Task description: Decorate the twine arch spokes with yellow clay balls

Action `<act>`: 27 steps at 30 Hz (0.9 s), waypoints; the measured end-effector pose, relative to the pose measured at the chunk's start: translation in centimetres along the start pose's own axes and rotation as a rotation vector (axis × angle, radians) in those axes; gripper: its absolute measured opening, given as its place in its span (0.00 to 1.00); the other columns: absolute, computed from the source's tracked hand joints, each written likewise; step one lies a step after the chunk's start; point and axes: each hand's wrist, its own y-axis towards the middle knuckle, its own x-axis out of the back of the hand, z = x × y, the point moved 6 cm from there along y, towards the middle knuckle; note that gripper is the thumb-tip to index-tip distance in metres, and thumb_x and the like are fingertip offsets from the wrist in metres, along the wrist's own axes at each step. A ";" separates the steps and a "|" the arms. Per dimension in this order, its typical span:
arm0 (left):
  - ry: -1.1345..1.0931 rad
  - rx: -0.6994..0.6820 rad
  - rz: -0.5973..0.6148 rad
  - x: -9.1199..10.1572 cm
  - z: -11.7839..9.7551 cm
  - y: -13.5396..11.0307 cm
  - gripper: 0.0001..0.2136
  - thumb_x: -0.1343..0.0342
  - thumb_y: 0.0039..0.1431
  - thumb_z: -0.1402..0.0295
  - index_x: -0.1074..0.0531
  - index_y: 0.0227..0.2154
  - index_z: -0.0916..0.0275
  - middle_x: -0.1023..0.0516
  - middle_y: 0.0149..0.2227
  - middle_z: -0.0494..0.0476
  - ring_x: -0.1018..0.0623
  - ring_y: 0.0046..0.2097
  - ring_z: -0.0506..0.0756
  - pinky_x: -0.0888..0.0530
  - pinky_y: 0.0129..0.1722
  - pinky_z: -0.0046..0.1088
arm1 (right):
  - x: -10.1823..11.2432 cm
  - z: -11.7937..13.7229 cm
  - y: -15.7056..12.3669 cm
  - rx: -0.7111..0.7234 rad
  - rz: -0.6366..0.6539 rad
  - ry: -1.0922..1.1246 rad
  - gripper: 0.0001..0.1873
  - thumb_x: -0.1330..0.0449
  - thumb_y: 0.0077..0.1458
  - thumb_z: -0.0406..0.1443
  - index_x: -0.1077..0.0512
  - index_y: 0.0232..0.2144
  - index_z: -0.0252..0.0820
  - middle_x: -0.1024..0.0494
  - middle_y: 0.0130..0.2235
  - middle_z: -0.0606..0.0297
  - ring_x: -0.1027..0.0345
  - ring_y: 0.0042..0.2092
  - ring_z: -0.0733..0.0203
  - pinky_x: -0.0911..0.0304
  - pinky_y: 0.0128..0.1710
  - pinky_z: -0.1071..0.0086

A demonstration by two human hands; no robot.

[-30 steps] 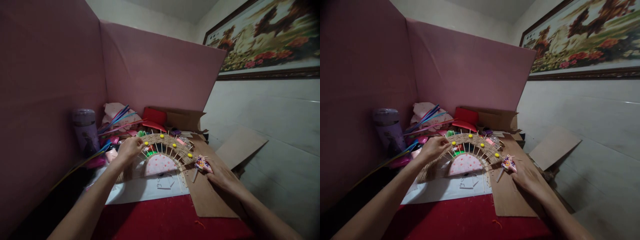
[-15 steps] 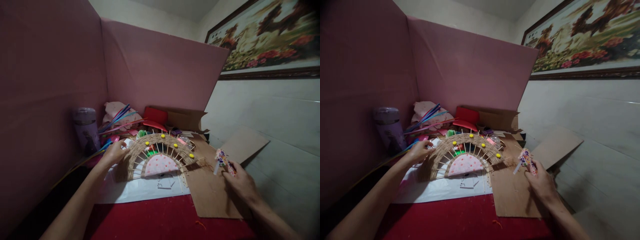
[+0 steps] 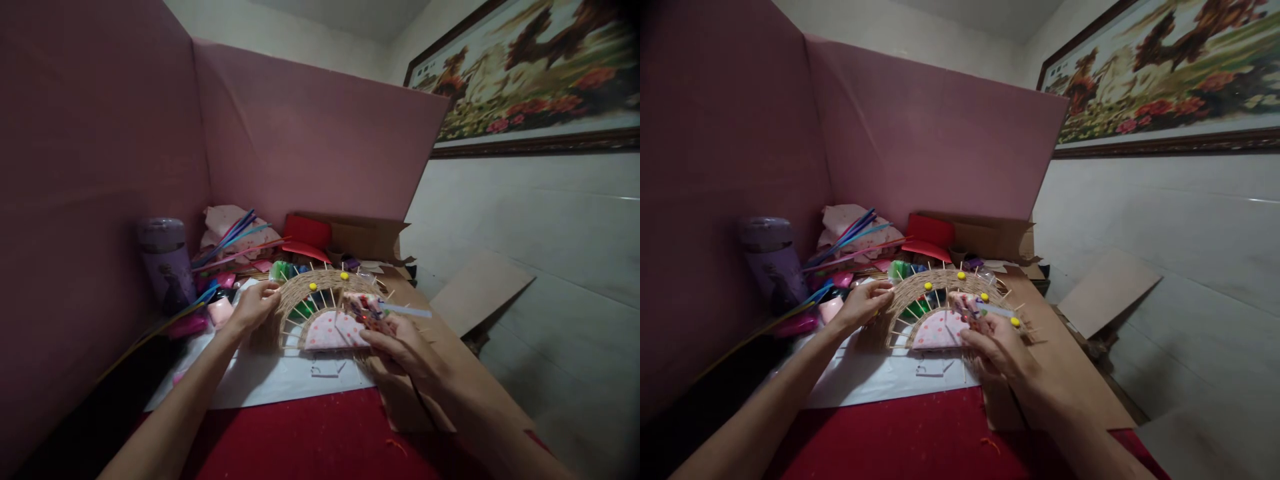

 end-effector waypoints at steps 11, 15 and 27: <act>-0.170 0.020 -0.262 3.2 0.1 -1.4 0.15 0.45 0.46 0.58 0.25 0.32 0.65 0.22 0.30 0.56 0.34 0.19 0.47 0.37 0.18 0.23 | -7.6 -0.2 5.3 -0.139 0.380 0.414 0.17 0.41 0.51 0.43 0.46 0.25 0.44 0.47 0.19 0.78 0.61 0.18 0.74 0.67 0.14 0.78; -0.366 0.097 0.157 0.0 -1.5 -2.5 0.23 0.39 0.41 0.56 0.27 0.38 0.67 0.28 0.21 0.50 0.41 0.16 0.43 0.44 0.15 0.21 | -7.6 -0.7 4.9 -0.158 0.321 0.427 0.18 0.40 0.50 0.44 0.46 0.26 0.44 0.45 0.19 0.78 0.59 0.17 0.75 0.65 0.14 0.79; -0.494 0.015 0.242 -2.0 -2.9 -3.5 0.16 0.39 0.42 0.58 0.35 0.16 0.64 0.39 0.13 0.45 0.44 0.15 0.42 0.50 0.15 0.19 | -5.7 -1.8 5.8 -0.170 0.008 0.578 0.16 0.36 0.41 0.41 0.41 0.24 0.42 0.44 0.17 0.79 0.57 0.15 0.76 0.64 0.10 0.80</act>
